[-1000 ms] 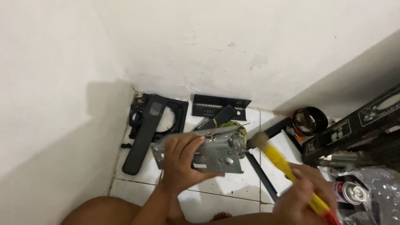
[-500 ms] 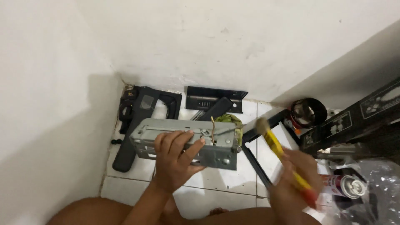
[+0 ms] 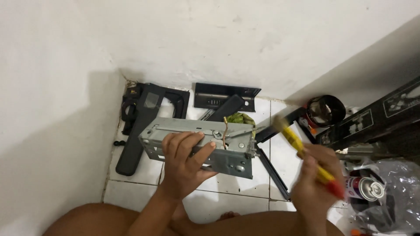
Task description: Disassembling, cleaning, and testing the internal mechanism of a portable gas stove using a brush and cloth.
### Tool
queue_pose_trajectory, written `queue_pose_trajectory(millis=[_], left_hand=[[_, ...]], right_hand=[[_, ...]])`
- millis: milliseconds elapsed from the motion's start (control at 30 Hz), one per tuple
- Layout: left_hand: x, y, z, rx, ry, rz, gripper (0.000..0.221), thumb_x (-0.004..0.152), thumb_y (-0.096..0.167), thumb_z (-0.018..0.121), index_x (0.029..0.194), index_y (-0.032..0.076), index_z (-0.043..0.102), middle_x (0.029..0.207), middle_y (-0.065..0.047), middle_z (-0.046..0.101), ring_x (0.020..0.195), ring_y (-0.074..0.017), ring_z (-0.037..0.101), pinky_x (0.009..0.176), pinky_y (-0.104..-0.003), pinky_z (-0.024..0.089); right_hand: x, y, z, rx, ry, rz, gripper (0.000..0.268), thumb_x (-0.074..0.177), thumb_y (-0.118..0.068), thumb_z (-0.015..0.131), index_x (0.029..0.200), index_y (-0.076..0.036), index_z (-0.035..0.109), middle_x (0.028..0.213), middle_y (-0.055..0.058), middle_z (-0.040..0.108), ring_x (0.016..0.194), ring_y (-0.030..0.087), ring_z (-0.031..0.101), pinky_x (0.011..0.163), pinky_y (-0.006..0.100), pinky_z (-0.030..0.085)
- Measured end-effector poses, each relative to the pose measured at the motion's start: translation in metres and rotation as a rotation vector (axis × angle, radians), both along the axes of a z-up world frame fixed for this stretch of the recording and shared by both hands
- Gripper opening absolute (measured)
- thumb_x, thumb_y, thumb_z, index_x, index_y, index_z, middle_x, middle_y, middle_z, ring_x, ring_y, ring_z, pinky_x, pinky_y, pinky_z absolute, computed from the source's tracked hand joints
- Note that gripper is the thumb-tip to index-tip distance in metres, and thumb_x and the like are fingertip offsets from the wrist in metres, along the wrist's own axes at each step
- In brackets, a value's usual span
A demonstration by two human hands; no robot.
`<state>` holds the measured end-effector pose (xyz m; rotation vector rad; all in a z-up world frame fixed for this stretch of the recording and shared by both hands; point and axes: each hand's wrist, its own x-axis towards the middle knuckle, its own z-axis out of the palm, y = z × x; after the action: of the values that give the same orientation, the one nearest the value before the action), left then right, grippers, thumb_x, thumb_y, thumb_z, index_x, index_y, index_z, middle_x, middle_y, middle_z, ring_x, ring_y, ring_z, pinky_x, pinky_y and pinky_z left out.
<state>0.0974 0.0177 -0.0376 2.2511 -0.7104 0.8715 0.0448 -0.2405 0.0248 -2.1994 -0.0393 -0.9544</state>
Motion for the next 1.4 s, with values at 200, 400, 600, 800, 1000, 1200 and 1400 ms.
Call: queue_pose_trajectory(millis=[200,400,600,800,1000,1200,1400], left_hand=[[0.000,-0.001,0.002,-0.011,0.018,0.008,0.076,0.060,0.040,0.099,0.124,0.022,0.063,0.133,-0.004,0.053,0.124,-0.0264,0.050,0.110,-0.053,0.033],[0.001,-0.008,0.004,-0.005,0.056,0.105,0.071,0.065,0.041,0.099,0.124,0.017,0.066,0.126,-0.006,0.055,0.116,-0.0260,0.050,0.104,-0.050,0.036],[0.002,-0.008,0.013,0.045,0.088,0.170,0.075,0.066,0.039,0.098,0.128,0.016,0.064,0.121,-0.008,0.056,0.112,-0.0263,0.052,0.100,-0.049,0.036],[0.007,-0.008,0.007,0.087,0.071,0.146,0.081,0.058,0.036,0.100,0.127,0.015,0.064,0.119,-0.008,0.057,0.112,-0.0266,0.051,0.097,-0.047,0.034],[0.022,0.000,0.003,-0.143,0.115,0.139,0.088,0.047,0.035,0.102,0.125,0.011,0.068,0.098,-0.013,0.060,0.090,-0.0369,0.060,0.084,-0.053,0.040],[0.020,0.009,0.021,-0.315,0.243,0.186,0.091,0.053,0.032,0.106,0.126,-0.004,0.064,0.099,-0.021,0.062,0.090,-0.0400,0.060,0.084,-0.050,0.047],[0.013,0.013,0.029,-0.553,0.350,0.132,0.090,0.059,0.024,0.103,0.129,-0.009,0.057,0.105,-0.022,0.058,0.097,-0.0420,0.058,0.090,-0.051,0.045]], right_hand=[[-0.022,0.001,-0.009,0.175,-0.046,0.016,0.010,0.095,0.013,0.055,0.100,0.004,0.056,0.106,0.021,0.065,0.085,0.023,0.060,0.080,0.032,0.053],[-0.027,0.026,0.011,0.223,-0.145,0.110,0.015,0.095,0.006,0.053,0.100,-0.008,0.052,0.099,0.014,0.067,0.091,0.021,0.071,0.092,0.035,0.067],[-0.013,0.021,0.000,0.605,0.026,0.299,0.019,0.099,0.006,0.049,0.106,-0.010,0.057,0.111,0.015,0.068,0.083,0.019,0.066,0.077,0.030,0.061],[0.007,0.017,-0.015,0.315,0.083,0.164,0.005,0.106,-0.002,0.050,0.107,0.002,0.053,0.119,0.022,0.060,0.094,0.025,0.062,0.085,0.036,0.061],[0.042,0.003,-0.056,0.473,0.584,-0.378,0.033,0.101,-0.044,0.053,0.099,-0.023,0.078,0.089,0.005,0.076,0.080,0.019,0.068,0.074,0.028,0.049],[0.058,0.021,-0.120,0.167,1.120,0.199,0.045,0.092,-0.020,0.067,0.129,0.006,0.061,0.102,0.034,0.074,0.093,0.051,0.073,0.077,0.060,0.056],[0.064,0.039,-0.137,-0.055,1.293,0.387,0.053,0.092,-0.020,0.064,0.144,-0.012,0.058,0.111,0.026,0.075,0.101,0.043,0.074,0.083,0.054,0.059]])
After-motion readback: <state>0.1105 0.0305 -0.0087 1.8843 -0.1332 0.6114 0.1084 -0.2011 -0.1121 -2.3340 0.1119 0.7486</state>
